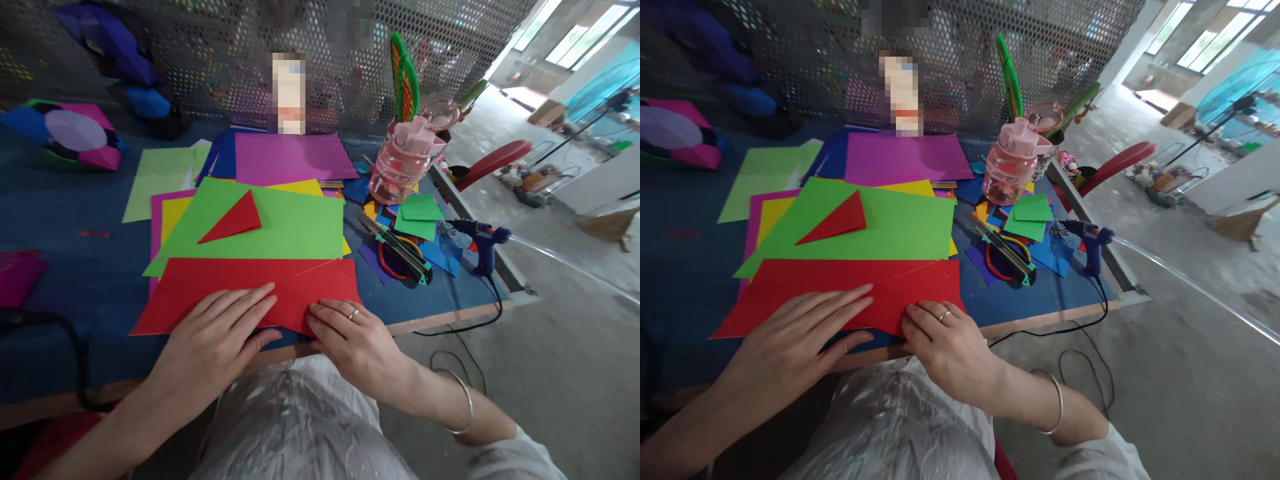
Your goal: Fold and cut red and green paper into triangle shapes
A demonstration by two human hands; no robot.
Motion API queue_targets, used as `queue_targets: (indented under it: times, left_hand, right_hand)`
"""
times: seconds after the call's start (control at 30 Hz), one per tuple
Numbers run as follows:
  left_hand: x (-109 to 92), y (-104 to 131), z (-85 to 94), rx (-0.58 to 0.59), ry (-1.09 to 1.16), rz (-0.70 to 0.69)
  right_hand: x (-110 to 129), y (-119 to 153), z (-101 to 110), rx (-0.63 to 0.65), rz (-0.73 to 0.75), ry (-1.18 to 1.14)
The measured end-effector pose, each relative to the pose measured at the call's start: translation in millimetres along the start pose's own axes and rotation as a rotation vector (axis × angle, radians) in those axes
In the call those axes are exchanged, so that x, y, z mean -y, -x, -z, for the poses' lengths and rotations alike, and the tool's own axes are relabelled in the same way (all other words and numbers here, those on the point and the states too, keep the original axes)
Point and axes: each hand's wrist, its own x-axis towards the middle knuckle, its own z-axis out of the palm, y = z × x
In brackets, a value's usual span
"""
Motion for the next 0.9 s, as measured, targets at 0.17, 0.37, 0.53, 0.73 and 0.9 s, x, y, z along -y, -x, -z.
queue_targets:
  times: [0.17,0.37,0.53,0.73,0.9]
  left_hand:
    - [9,4,7.5,-0.023,0.147,0.055]
    - [21,13,17.9,-0.053,0.309,0.062]
    - [13,12,13.4,0.039,0.558,0.075]
    - [4,5,-0.2,0.093,0.615,0.302]
    - [0,-8,-3.5,0.047,0.521,0.402]
  right_hand:
    - [-6,4,2,-0.04,-0.011,-0.043]
    - [-9,13,1,-0.147,-0.085,-0.187]
    - [-8,20,-4,-0.166,-0.147,-0.111]
    - [-5,18,-3,-0.19,-0.184,-0.081]
    - [-2,12,-2,-0.231,-0.27,-0.127]
